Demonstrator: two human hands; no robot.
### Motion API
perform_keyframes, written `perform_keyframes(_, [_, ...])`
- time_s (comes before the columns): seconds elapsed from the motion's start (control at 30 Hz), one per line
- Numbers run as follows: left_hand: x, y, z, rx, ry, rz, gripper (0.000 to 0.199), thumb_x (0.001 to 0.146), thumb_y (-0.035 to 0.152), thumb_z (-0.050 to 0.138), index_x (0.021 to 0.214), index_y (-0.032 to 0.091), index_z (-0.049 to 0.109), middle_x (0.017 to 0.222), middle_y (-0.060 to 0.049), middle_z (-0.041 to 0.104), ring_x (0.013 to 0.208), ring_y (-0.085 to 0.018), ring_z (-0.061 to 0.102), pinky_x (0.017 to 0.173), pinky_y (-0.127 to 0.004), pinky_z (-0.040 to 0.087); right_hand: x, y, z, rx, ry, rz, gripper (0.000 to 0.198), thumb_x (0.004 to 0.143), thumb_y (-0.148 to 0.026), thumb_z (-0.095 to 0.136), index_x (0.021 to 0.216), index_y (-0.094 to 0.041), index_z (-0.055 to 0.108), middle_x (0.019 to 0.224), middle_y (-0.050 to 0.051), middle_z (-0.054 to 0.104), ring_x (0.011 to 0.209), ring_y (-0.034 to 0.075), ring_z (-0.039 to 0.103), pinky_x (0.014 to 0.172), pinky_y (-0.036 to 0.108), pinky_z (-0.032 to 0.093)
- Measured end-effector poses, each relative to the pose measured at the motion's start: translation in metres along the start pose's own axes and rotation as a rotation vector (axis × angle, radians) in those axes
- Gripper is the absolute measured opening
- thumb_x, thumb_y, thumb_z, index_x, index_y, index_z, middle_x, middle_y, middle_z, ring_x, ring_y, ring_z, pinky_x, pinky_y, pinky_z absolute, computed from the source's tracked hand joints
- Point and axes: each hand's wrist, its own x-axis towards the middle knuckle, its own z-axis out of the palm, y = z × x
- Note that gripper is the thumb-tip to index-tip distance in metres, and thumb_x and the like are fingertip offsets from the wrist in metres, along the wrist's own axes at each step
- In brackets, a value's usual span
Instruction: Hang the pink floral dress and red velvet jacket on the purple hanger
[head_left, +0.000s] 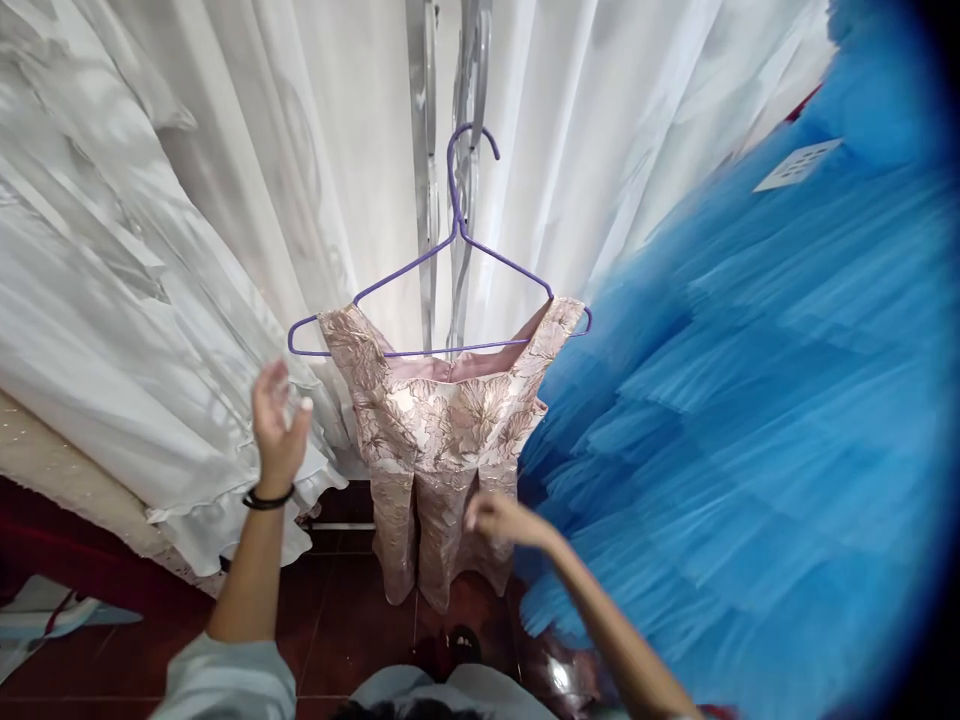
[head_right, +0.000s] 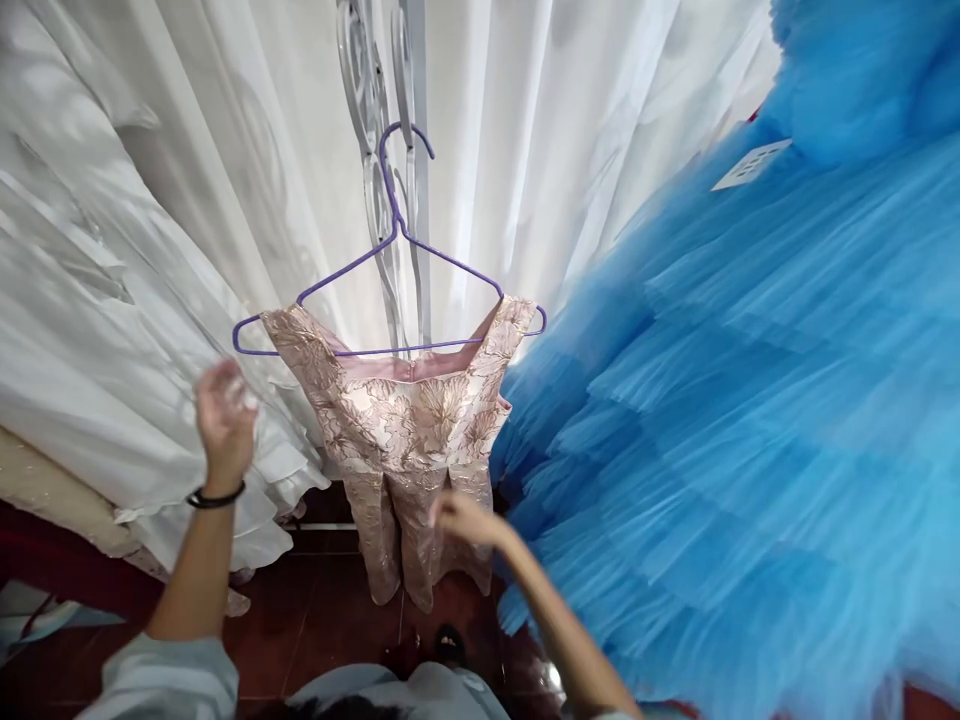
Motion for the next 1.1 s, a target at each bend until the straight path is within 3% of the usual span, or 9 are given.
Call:
perform_keyframes(0.07, [0.047,0.030,0.006,0.133,-0.046,0.221,0.058,0.085,0.046,0.069,0.132,0.013,0.058,0.141,-0.012,0.056,0.136,-0.025,0.048,0.117,-0.041,0.036,0.039,-0.021,-0.054,-0.056,0.079,-0.124,0.030,0.072,-0.046,0.077,0.067,-0.018,0.066,0.069,0.003,0.063,0.067,0.017,0.060,0.066,0.033,0.053])
perform_keyframes(0.17, [0.092,0.055,0.026,0.332,-0.209,0.362,0.045,0.089,0.041,0.067,0.121,0.009,0.066,0.126,-0.008,0.065,0.126,-0.021,0.053,0.117,-0.039,0.031,0.103,-0.057,-0.130,-0.143,0.444,-0.343,0.036,0.076,-0.047,0.072,0.103,-0.023,0.067,0.124,0.007,0.060,0.123,0.024,0.050,0.106,0.040,0.043])
perform_keyframes(0.27, [0.104,0.052,0.045,0.364,-0.295,0.300,0.041,0.093,0.045,0.060,0.108,0.008,0.072,0.101,-0.006,0.071,0.101,-0.018,0.064,0.098,-0.034,0.045,0.153,-0.079,-0.163,-0.257,0.352,-0.443,0.058,0.073,-0.060,0.073,0.117,-0.023,0.066,0.123,0.009,0.064,0.116,0.025,0.056,0.093,0.038,0.050])
perform_keyframes(0.37, [0.101,0.037,0.050,0.286,-0.227,0.192,0.038,0.090,0.049,0.061,0.091,0.013,0.074,0.082,-0.004,0.070,0.077,-0.014,0.062,0.070,-0.023,0.047,0.174,-0.083,-0.160,-0.194,0.184,-0.384,0.064,0.072,-0.074,0.068,0.094,-0.015,0.074,0.084,0.006,0.068,0.079,0.017,0.060,0.070,0.028,0.052])
perform_keyframes(0.43, [0.096,0.027,0.046,0.204,-0.163,0.126,0.038,0.087,0.050,0.065,0.087,0.013,0.074,0.076,-0.002,0.067,0.068,-0.011,0.058,0.060,-0.021,0.043,0.174,-0.080,-0.155,-0.144,0.191,-0.353,0.065,0.067,-0.076,0.070,0.084,-0.013,0.075,0.072,0.004,0.064,0.065,0.012,0.055,0.059,0.024,0.050])
perform_keyframes(0.63, [0.079,0.013,0.034,-0.235,0.062,-0.274,0.049,0.066,0.057,0.081,0.083,0.013,0.068,0.065,0.002,0.060,0.055,-0.009,0.053,0.057,-0.023,0.049,0.153,-0.070,-0.156,0.061,0.319,-0.274,0.057,0.059,-0.068,0.079,0.077,-0.015,0.073,0.062,0.000,0.058,0.052,0.009,0.051,0.041,0.020,0.045])
perform_keyframes(0.8, [0.059,0.006,0.035,-0.496,0.260,-0.357,0.040,0.058,0.041,0.088,0.067,0.013,0.060,0.061,0.004,0.056,0.057,-0.006,0.051,0.058,-0.019,0.046,0.144,-0.064,-0.137,0.336,0.454,-0.225,0.050,0.052,-0.058,0.085,0.074,-0.016,0.069,0.057,-0.004,0.051,0.048,0.008,0.046,0.041,0.021,0.045])
perform_keyframes(0.9, [0.039,-0.012,0.035,-0.529,0.331,-0.458,0.043,0.051,0.039,0.090,0.070,0.014,0.061,0.065,0.004,0.059,0.061,-0.006,0.054,0.062,-0.017,0.046,0.141,-0.053,-0.121,0.466,0.431,-0.153,0.043,0.052,-0.051,0.084,0.064,-0.017,0.061,0.053,-0.005,0.045,0.045,0.007,0.040,0.040,0.020,0.039])
perform_keyframes(1.1, [-0.053,-0.056,0.057,-0.198,0.146,-0.610,0.052,0.071,0.069,0.066,0.076,0.018,0.058,0.070,0.002,0.060,0.067,-0.012,0.057,0.066,-0.024,0.046,0.106,0.031,-0.076,0.566,0.576,-0.037,0.041,0.057,-0.050,0.076,0.079,-0.018,0.064,0.077,0.001,0.065,0.070,0.013,0.058,0.064,0.023,0.049])
